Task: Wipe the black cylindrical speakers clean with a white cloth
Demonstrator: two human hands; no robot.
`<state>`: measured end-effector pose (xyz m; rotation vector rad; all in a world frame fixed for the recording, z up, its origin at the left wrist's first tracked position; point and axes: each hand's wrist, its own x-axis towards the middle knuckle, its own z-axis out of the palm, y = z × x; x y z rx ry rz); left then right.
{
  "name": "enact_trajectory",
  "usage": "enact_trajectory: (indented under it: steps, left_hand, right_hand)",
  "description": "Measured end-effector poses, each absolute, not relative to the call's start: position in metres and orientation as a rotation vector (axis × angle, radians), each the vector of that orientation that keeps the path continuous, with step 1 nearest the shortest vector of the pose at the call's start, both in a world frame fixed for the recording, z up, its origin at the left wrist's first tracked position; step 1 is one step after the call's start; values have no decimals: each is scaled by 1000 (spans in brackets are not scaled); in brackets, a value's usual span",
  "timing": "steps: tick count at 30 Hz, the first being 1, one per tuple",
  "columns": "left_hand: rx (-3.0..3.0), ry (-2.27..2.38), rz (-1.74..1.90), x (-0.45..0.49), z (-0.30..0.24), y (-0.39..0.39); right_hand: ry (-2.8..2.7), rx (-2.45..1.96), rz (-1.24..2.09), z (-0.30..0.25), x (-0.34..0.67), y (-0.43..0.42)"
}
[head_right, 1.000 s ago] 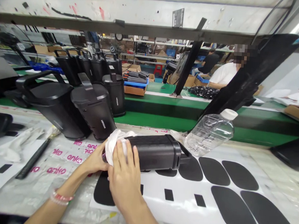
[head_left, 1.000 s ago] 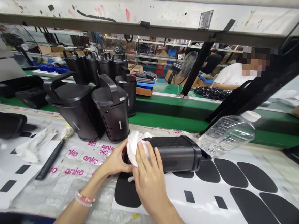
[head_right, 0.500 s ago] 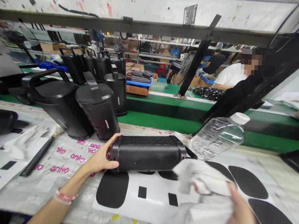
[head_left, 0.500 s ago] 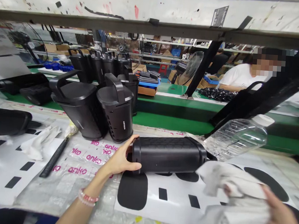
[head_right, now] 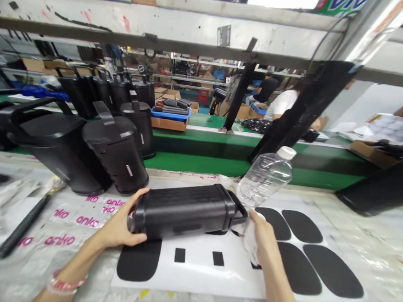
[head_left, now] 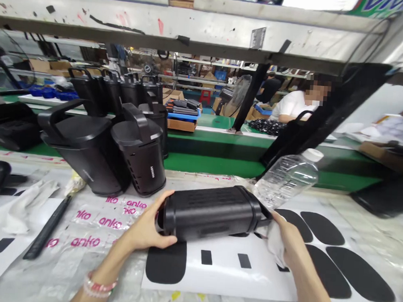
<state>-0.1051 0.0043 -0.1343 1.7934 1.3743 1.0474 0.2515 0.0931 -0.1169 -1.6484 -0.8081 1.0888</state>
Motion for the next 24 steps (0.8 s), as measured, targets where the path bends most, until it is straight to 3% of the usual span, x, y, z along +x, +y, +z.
enact_trajectory:
  steps: [3,8,19,24]
  left_hand:
    - [2163,1396,997,-103,-138,-2]
    - [2526,1242,1106,-97,-145,0]
    - [1850,1115,1267,-86,-149,-5]
    - [1980,1208,1146,-90,-147,-7]
  right_hand:
    - [-683,-1534,1240,-113,236,103]
    - [-503,-1359,1099,-96,231,95]
    - [-434,-1372,756,-103,239,80]
    - [-557,-1421,501,-115,243,75]
